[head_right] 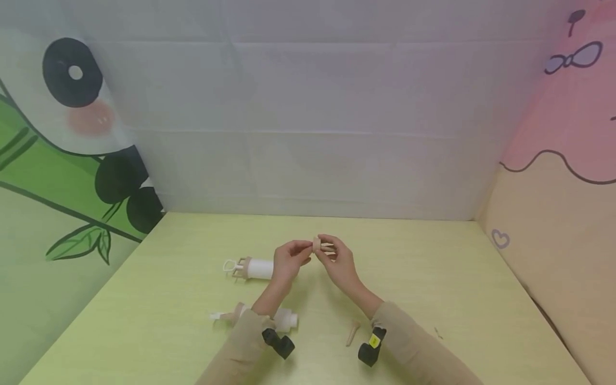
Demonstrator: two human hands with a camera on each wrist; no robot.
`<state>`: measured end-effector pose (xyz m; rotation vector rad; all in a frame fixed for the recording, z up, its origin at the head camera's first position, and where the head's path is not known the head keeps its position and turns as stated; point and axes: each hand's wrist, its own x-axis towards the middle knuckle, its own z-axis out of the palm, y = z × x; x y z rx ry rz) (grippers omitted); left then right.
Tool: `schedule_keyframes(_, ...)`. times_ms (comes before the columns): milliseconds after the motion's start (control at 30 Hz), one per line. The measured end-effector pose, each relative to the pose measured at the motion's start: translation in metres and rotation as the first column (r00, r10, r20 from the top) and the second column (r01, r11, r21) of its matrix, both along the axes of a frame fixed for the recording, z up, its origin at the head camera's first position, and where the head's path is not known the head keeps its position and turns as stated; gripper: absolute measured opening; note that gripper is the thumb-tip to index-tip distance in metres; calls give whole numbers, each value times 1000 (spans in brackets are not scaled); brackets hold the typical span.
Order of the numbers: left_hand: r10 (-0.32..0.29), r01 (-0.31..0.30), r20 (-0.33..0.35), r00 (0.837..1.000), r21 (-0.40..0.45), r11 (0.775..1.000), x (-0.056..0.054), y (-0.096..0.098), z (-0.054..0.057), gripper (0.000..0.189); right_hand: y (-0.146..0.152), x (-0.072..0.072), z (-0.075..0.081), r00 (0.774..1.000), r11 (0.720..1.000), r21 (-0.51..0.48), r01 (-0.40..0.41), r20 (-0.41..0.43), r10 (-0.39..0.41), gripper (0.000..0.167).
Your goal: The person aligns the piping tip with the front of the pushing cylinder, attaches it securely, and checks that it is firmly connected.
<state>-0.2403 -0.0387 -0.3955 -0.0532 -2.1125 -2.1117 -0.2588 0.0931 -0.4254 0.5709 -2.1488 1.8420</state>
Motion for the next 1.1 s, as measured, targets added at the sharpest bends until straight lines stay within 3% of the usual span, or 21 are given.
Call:
schedule_keyframes(100,-3,3,-5,1000,-6,1000,8,1,9,16,1,1,0,1000,1000,-12,-12,27,12,33)
schedule_keyframes(267,-3,3,6,1000,-6,1000,10,0,9,15,3,-4,-9,1000,1000,-16,-16,14,16,35)
schedule_keyframes(467,-13,13,16,1000,12,1000,9,1,7,15,3,-3,-9,1000,999,-40,-10,2,10,34)
schedule_keyframes(700,-45,46,-18,999,25,999,11,2,10,16,5,-2,-7,1000,997,-76,-3,28,5,34)
schedule_keyframes(1100,-47,47,-5,999,45,998,14,2,11,17,5,0,-11,1000,994,-109,-2,29,5,31)
